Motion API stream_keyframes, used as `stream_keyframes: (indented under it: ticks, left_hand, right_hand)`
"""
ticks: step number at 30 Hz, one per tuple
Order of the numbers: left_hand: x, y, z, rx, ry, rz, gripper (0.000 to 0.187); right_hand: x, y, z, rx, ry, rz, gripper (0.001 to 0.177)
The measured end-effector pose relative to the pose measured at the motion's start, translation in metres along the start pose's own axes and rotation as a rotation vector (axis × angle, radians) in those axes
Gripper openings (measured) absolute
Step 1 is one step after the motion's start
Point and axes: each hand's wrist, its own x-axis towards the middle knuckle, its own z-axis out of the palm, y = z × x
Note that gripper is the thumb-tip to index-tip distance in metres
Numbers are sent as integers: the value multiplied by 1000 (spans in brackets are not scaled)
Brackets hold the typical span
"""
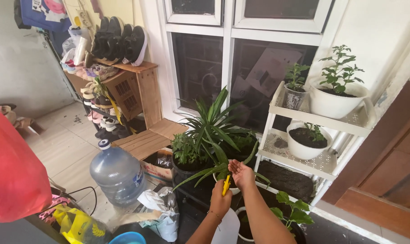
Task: The recorder repots aloe vera plants using soil and a spoon, then prunes and waters them with a spray bottle.
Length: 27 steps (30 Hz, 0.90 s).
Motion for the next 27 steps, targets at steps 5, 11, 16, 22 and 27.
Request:
stream_keyframes:
  ticks: [5,11,16,22,27]
  left_hand:
    - [18,23,-5,-121,-48,-97,50]
    - [35,11,8,-24,-30,-141,29]
    - [33,-1,11,101,-27,-132,25]
    - [28,55,-12,-180,-301,-354,33]
    - [28,38,-10,-316,-253,-446,41]
  right_hand:
    - [5,-6,20,-13,-41,-13,38]
    - [-8,-21,46,-96,-42,-1,42]
    - [11,-19,32,-130,-64,27,41]
    - [17,-19,32,-118,-111,16,39]
    - [13,-14,36,-212,-51,3,37]
